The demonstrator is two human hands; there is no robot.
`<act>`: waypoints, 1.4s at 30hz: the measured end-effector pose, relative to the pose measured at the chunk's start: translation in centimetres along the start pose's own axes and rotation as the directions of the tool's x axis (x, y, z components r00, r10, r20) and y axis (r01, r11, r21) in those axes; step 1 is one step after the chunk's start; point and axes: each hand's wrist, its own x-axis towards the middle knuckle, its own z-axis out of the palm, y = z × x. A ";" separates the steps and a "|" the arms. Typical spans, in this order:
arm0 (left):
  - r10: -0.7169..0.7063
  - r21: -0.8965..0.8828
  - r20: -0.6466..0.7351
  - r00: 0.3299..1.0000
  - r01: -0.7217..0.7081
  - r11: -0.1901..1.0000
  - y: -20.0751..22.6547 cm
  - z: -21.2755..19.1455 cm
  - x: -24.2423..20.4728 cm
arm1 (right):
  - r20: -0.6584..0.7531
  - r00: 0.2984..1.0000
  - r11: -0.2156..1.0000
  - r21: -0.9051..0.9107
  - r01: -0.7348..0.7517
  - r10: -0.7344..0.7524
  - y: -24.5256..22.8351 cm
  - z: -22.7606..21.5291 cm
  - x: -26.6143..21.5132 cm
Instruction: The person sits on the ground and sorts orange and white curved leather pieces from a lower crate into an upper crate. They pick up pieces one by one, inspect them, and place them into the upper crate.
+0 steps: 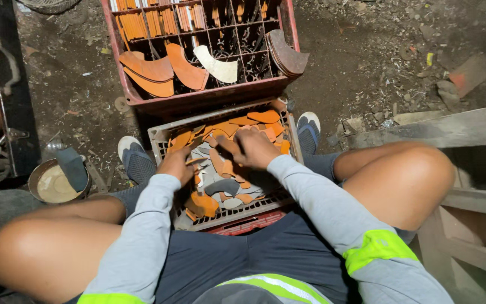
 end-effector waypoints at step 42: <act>-0.004 -0.924 -0.362 0.932 -0.359 0.131 5.1 -6.9 -4.5 | -0.018 0.999 0.957 0.290 -0.021 0.028 -3.3 -8.3 -2.8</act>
